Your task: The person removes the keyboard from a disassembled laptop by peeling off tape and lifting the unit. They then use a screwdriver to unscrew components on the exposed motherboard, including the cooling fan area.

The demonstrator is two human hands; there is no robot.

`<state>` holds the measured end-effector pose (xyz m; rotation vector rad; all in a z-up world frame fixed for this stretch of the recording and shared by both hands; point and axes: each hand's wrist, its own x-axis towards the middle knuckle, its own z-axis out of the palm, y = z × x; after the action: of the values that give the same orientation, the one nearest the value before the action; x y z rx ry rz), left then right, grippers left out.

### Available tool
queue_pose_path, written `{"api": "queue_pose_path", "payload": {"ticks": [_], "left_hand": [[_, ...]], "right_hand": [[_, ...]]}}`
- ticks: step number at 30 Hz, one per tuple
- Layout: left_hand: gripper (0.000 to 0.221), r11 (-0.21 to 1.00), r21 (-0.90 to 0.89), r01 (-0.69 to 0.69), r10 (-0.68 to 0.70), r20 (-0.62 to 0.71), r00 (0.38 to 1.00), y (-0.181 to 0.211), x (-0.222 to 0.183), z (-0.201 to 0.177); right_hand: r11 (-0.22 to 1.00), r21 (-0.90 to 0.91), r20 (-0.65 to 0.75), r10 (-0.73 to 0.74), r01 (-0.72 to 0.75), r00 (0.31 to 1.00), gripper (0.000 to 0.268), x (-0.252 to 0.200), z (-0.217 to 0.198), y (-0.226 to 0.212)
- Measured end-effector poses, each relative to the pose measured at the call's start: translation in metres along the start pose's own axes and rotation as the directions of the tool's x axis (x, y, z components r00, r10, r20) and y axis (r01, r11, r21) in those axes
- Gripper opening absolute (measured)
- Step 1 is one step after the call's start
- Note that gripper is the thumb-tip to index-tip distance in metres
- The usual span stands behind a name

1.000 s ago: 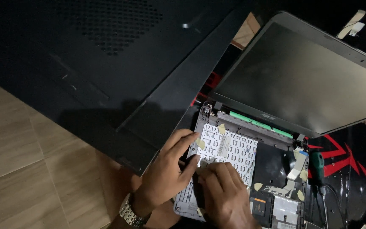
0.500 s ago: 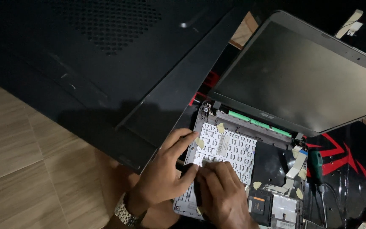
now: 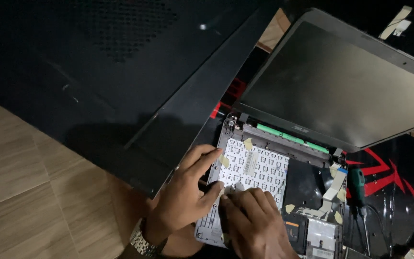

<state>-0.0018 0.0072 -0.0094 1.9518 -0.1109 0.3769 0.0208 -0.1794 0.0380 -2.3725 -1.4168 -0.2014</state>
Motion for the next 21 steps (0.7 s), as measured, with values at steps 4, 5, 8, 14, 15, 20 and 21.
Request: {"api": "queue_pose_path", "payload": {"ticks": [4, 5, 8, 14, 15, 20, 21], "left_hand": [[0.056, 0.996, 0.054, 0.064, -0.066, 0.036, 0.997, 0.005, 0.003, -0.001], [0.057, 0.996, 0.083, 0.038, -0.038, 0.009, 0.999, 0.003, 0.003, 0.0], [0.057, 0.994, 0.106, 0.012, -0.009, -0.026, 1.0, 0.003, 0.0, 0.002], [0.056, 0.996, 0.085, 0.001, 0.002, -0.031, 1.0, -0.003, 0.002, 0.007], [0.057, 0.996, 0.094, 0.0, 0.001, -0.019, 1.0, -0.003, 0.002, 0.005], [0.058, 0.984, 0.172, 0.048, -0.052, 0.023, 0.998, 0.009, 0.006, -0.002], [0.056, 0.97, 0.239, 0.054, -0.063, 0.029, 0.998, 0.013, 0.006, -0.005]], "right_hand": [[0.998, -0.016, 0.116, 0.061, -0.059, 0.991, 0.029, -0.012, 0.006, 0.017], [0.999, -0.017, 0.169, 0.049, -0.046, 0.984, 0.04, -0.014, 0.004, 0.022], [0.999, -0.04, 0.215, 0.007, 0.002, 0.977, 0.05, -0.015, -0.002, 0.026], [0.995, -0.087, 0.24, -0.032, 0.055, 0.97, 0.044, -0.006, -0.007, 0.031], [0.99, -0.116, 0.275, -0.044, 0.079, 0.96, 0.054, -0.006, -0.009, 0.032], [0.994, -0.099, 0.256, -0.016, 0.043, 0.966, 0.049, -0.006, -0.008, 0.033], [0.997, -0.073, 0.215, -0.01, 0.027, 0.976, 0.04, -0.002, -0.008, 0.031]]}}
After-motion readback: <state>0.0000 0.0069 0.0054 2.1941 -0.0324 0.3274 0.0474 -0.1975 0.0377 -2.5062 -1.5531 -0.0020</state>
